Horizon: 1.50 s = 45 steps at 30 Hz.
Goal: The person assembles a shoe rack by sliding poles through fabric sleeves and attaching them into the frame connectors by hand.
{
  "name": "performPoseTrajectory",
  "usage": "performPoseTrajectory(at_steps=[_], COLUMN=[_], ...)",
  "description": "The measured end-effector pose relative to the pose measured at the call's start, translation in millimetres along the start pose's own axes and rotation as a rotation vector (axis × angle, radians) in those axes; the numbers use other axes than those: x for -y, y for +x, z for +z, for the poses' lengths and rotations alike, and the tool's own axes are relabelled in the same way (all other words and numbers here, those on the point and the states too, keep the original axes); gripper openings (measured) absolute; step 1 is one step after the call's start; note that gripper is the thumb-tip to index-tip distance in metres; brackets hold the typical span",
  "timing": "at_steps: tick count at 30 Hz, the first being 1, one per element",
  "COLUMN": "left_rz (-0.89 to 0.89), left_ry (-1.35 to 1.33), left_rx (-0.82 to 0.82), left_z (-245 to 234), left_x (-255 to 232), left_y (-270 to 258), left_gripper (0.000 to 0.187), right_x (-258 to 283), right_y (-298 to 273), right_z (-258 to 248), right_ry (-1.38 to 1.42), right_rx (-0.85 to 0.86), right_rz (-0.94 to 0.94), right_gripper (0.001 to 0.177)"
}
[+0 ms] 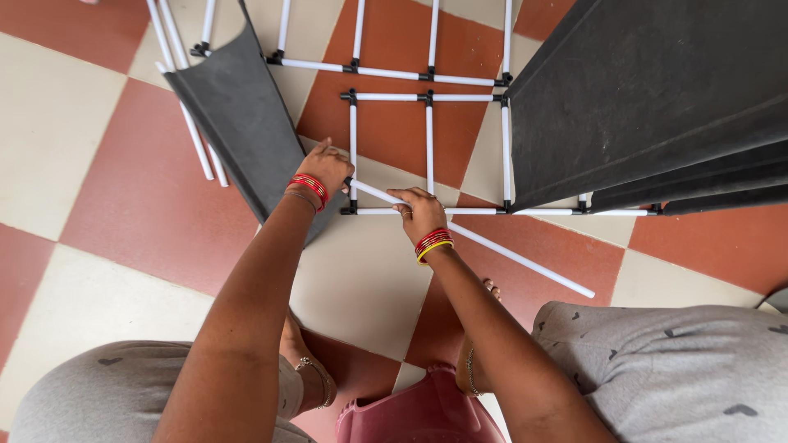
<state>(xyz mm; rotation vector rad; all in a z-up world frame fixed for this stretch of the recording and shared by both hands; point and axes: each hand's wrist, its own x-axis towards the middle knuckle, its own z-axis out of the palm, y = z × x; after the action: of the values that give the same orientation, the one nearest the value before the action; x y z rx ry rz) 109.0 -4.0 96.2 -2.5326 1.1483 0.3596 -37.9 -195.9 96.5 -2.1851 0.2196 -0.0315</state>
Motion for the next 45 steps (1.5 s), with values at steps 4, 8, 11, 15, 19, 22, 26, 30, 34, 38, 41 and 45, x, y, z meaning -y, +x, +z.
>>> performPoseTrajectory(at_steps=[4,8,11,15,19,22,26,30,34,38,41,45], left_rz=[-0.086,-0.145,-0.183,-0.236,-0.288,-0.299,-0.331,-0.385,-0.489,-0.538,-0.580,-0.577], left_ry=[-0.139,-0.198,-0.220,-0.232,-0.295,-0.312,-0.295,-0.278,-0.240,-0.204,-0.290,-0.234], left_rx=[0.092,0.063,0.057,0.069,0.071,0.103,0.048,0.033,-0.054,-0.163,-0.131,-0.313], left_z=[-13.8,-20.8,-25.3,-44.6,-77.8,-100.5,-115.5,-116.2,-108.6,-112.8,-117.7,-118.4], left_x=[15.6,22.5,26.9,42.8,65.7,83.1,92.7,93.5,95.0,97.8,97.3,89.2], left_y=[-30.7,-58.5,-79.2,-107.5,-132.7,-148.4,-173.6,-196.6,-209.6,-213.0,-210.0,-191.7], left_gripper=[0.028,0.030,0.030,0.031,0.027,0.025,0.022,0.024,0.017,0.015,0.034,0.028], right_x=[22.0,46.9,68.6,100.9,143.3,171.7,197.8,212.9,217.1,215.7,216.0,218.0], right_y=[-1.2,-2.6,-1.7,5.9,15.8,16.4,15.8,12.2,16.8,33.0,53.5,82.6], right_z=[9.7,15.9,16.8,10.3,0.4,-8.5,-13.2,-4.0,6.8,-0.6,-18.8,-41.5], right_ry=[-0.024,-0.115,-0.175,-0.219,-0.234,-0.272,-0.203,-0.150,-0.280,-0.521,-0.630,-0.620], right_rx=[-0.022,0.018,0.060,0.101,0.113,0.128,0.180,0.182,0.293,0.320,0.314,0.330], right_rz=[-0.091,-0.152,-0.187,-0.204,-0.262,-0.285,-0.298,-0.321,-0.377,-0.445,-0.444,-0.452], right_gripper=[0.028,0.028,0.025,0.026,0.023,0.024,0.025,0.023,0.029,0.042,0.035,0.032])
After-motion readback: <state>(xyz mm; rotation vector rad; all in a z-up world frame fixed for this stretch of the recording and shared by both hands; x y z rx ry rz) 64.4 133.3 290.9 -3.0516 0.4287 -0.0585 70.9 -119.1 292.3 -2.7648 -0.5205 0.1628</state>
